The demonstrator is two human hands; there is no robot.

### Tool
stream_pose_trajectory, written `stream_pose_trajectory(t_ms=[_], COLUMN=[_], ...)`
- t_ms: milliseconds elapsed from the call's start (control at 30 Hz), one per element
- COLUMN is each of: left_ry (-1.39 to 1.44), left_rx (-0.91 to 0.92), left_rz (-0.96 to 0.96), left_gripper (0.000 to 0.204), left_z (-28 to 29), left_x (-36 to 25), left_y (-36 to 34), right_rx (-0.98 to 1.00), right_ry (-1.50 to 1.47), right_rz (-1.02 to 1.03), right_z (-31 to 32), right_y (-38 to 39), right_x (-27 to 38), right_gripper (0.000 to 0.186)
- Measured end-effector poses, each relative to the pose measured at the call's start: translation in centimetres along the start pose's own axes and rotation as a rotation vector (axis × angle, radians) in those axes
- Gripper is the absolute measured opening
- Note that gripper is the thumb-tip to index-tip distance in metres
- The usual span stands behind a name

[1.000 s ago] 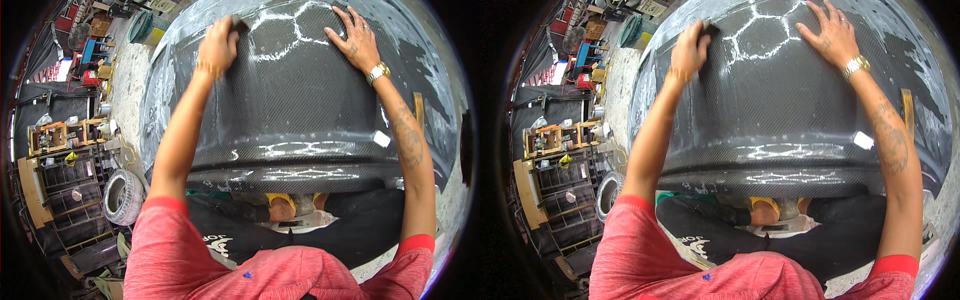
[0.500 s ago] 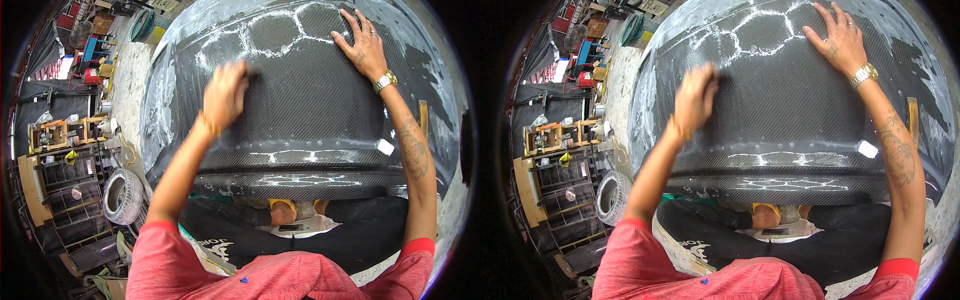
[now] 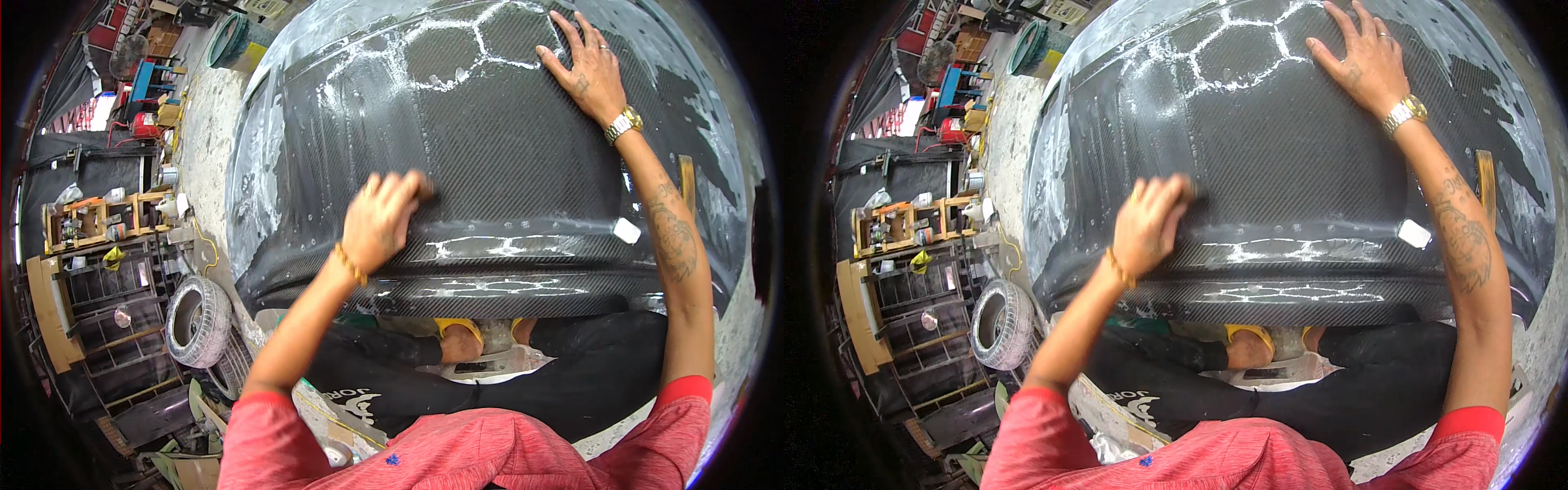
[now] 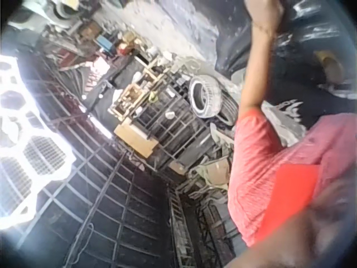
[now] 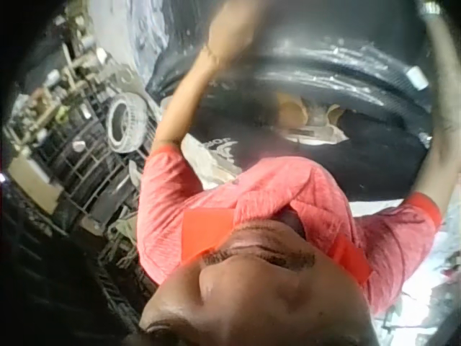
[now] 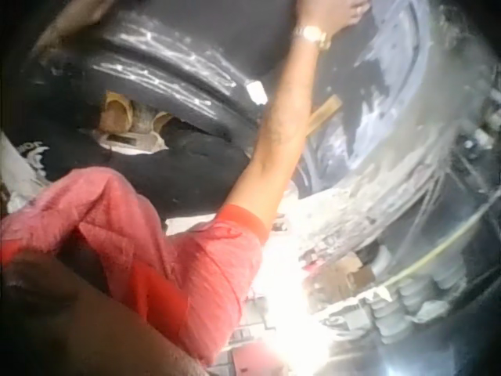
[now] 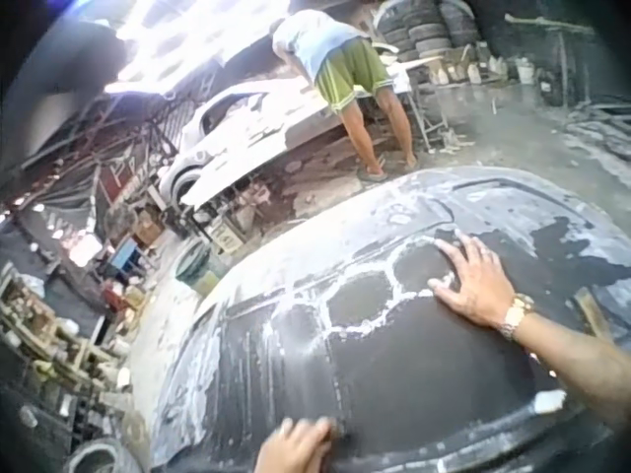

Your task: Wet sanding a carbon fiber car hood using a sanding block.

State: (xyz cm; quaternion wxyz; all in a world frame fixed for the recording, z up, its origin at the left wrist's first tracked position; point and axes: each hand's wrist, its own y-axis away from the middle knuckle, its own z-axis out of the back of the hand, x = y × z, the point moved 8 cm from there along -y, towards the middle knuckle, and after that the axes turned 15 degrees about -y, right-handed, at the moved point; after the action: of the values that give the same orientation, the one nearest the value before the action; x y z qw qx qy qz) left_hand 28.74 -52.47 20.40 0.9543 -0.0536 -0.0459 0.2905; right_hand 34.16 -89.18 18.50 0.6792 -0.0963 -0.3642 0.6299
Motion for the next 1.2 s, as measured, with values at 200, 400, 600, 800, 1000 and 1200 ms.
stream_pose_trajectory(t_ms=[200,400,600,800,1000,1200], left_ry=[-0.158,-0.112,-0.018,-0.128,-0.134,-0.095], left_rx=[-0.121,-0.298,-0.054,-0.282,-0.286,-0.182], left_rz=[0.443,0.105,0.0,0.275,0.014,-0.081], left_gripper=[0.046,0.038,0.045,0.044,0.046,0.046], left_z=[0.5,0.9,-0.5,1.6,0.9,-0.1], left_x=[12.5,2.3,0.1,9.0,-1.4,-0.2], left_y=[-19.7,-6.6,-1.9,-18.9,-3.7,-5.5], right_rx=[0.182,0.158,0.168,0.162,0.133,0.142], right_ry=[-0.116,-0.16,-0.1,-0.112,-0.148,-0.094], right_rz=[-0.252,-0.231,-0.211,-0.226,-0.203,-0.209], right_z=[1.2,1.8,1.0,1.4,1.5,1.1], right_y=[0.2,-0.2,-0.1,0.0,0.1,0.1], right_x=[0.3,1.5,0.6,0.8,1.1,0.6], right_gripper=[0.072,0.073,0.073,0.071,0.071,0.073])
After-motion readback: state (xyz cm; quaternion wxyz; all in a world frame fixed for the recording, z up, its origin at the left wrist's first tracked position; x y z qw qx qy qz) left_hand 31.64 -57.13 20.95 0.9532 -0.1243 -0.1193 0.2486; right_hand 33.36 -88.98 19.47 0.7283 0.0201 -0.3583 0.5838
